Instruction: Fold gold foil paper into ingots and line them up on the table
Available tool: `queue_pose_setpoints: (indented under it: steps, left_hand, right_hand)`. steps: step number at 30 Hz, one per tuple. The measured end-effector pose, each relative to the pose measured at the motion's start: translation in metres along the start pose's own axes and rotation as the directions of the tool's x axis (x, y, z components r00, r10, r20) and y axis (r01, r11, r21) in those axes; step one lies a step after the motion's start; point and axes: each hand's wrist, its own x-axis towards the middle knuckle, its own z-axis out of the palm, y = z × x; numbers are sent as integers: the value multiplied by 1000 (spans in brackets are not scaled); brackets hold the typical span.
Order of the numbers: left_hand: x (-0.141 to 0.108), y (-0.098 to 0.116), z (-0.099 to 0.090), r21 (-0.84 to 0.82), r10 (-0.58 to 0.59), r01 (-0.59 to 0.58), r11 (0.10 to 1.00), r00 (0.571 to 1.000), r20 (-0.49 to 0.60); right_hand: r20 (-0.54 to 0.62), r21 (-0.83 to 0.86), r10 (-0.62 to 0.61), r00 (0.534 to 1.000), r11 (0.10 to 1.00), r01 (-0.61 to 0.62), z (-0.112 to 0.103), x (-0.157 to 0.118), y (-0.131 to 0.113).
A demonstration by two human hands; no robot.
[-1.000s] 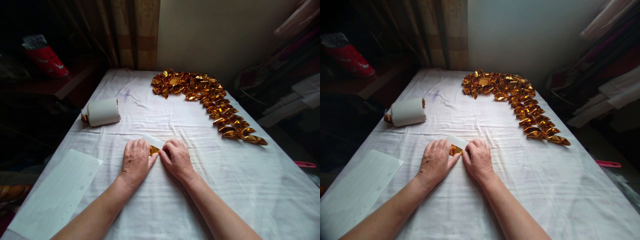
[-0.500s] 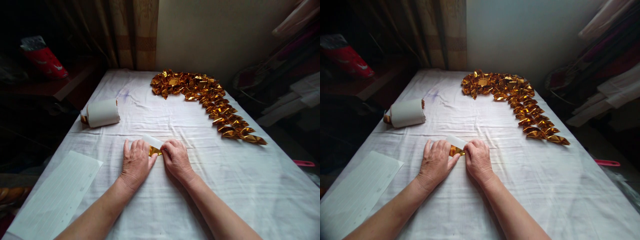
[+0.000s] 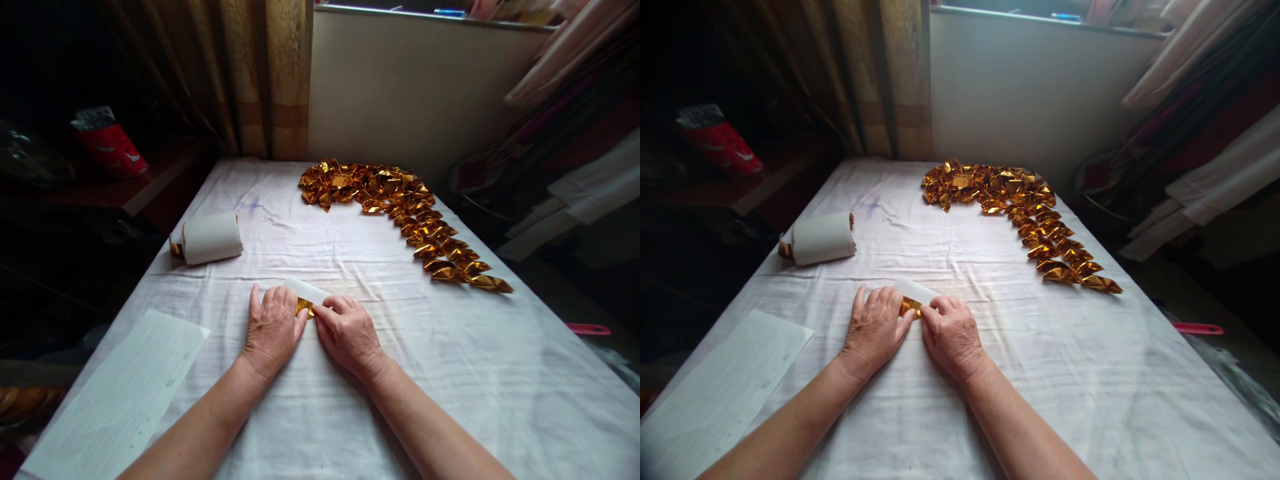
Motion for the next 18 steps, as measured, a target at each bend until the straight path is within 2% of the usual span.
queue_pose_setpoints:
  steps: [5,8,12,18]
  left_hand:
    - [-1,-31,0,-274,85,-81,958,996,2]
    - [0,-53,0,-412,209,-179,893,978,29]
    - [3,-66,0,-438,235,-196,877,971,36]
    - [4,-61,2,-417,215,-195,888,977,1]
  right_hand:
    - [77,27,55,996,998,-57,-5,2,-3]
    - [102,43,78,992,996,-83,-8,3,-4]
    - [104,55,83,991,995,-89,-7,5,-3]
    - [101,54,89,991,994,-94,-6,6,-2]
